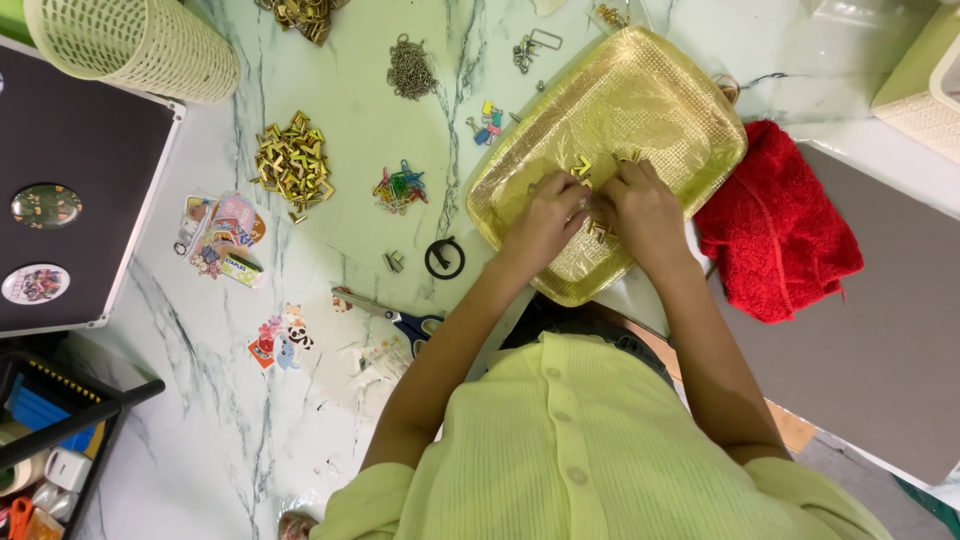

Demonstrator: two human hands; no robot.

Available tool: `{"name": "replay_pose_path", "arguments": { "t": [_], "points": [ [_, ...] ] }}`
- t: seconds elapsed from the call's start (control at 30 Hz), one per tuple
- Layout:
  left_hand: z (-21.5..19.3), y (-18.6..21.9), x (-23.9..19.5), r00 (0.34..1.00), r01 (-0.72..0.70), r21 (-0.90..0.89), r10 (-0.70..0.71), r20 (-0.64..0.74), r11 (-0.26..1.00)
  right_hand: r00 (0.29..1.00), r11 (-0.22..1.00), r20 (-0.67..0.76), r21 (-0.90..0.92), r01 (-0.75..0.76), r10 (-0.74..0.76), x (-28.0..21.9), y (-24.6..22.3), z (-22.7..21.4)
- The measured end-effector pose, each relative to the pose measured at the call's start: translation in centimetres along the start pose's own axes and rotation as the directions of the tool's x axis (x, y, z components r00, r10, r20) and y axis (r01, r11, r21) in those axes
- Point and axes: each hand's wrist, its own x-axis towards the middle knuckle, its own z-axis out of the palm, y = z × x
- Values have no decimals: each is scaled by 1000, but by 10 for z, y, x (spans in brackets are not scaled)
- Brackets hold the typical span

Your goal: Sorting small metal star clips and cutting a circular sticker from a sheet using scissors at a workbench.

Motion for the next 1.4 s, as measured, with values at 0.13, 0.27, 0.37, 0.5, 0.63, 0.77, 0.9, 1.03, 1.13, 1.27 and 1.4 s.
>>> {"name": "replay_pose_path", "arguments": {
  "t": [0.13, 0.27, 0.37, 0.5, 0.63, 0.77, 0.9, 1.03, 1.13, 1.27, 1.4],
  "points": [
    [21, -8, -2, 998, -65, 91, 63, 22, 994, 998, 1000, -64, 1, 26, -26, 0, -2, 12],
    [25, -12, -1, 999, -40, 143, 41, -3, 989, 996, 996, -41, 44, 75, -74, 2, -3, 0],
    [21, -12, -1, 998, -55, 131, 59, -23, 990, 998, 983, 49, 182, 32, -41, 3, -3, -15],
    [11, -2, 4, 997, 73, -82, -70, 42, 994, 1000, 941, -7, 338, 23, -23, 2, 0, -31],
    [3, -1, 5, 985, 173, -273, -173, 22, 946, 996, 875, 84, 477, -78, 43, 2, 2, -41],
    [-19, 5, 10, 988, 93, -461, -139, -66, 883, 991, 825, 101, 551, -127, 86, 8, -5, -44],
    [-48, 8, 16, 968, 207, -454, -250, -37, 867, 993, 818, 116, 569, -87, 25, 20, -12, -35],
    [-73, -13, 21, 960, 186, -531, -267, -80, 827, 993, 818, 87, 575, 13, -77, 53, -37, -27],
    [-96, -29, 25, 964, 110, -527, -220, -151, 843, 989, 779, 34, 620, 90, -141, 90, -64, -24],
    [-131, -63, 41, 951, 130, -470, -244, -191, 873, 982, 738, 28, 664, 121, -187, 150, -72, 21],
    [-168, -96, 54, 892, 174, -309, -282, -353, 935, 975, 734, 7, 660, 160, -220, 210, -87, 49]
  ]
}}
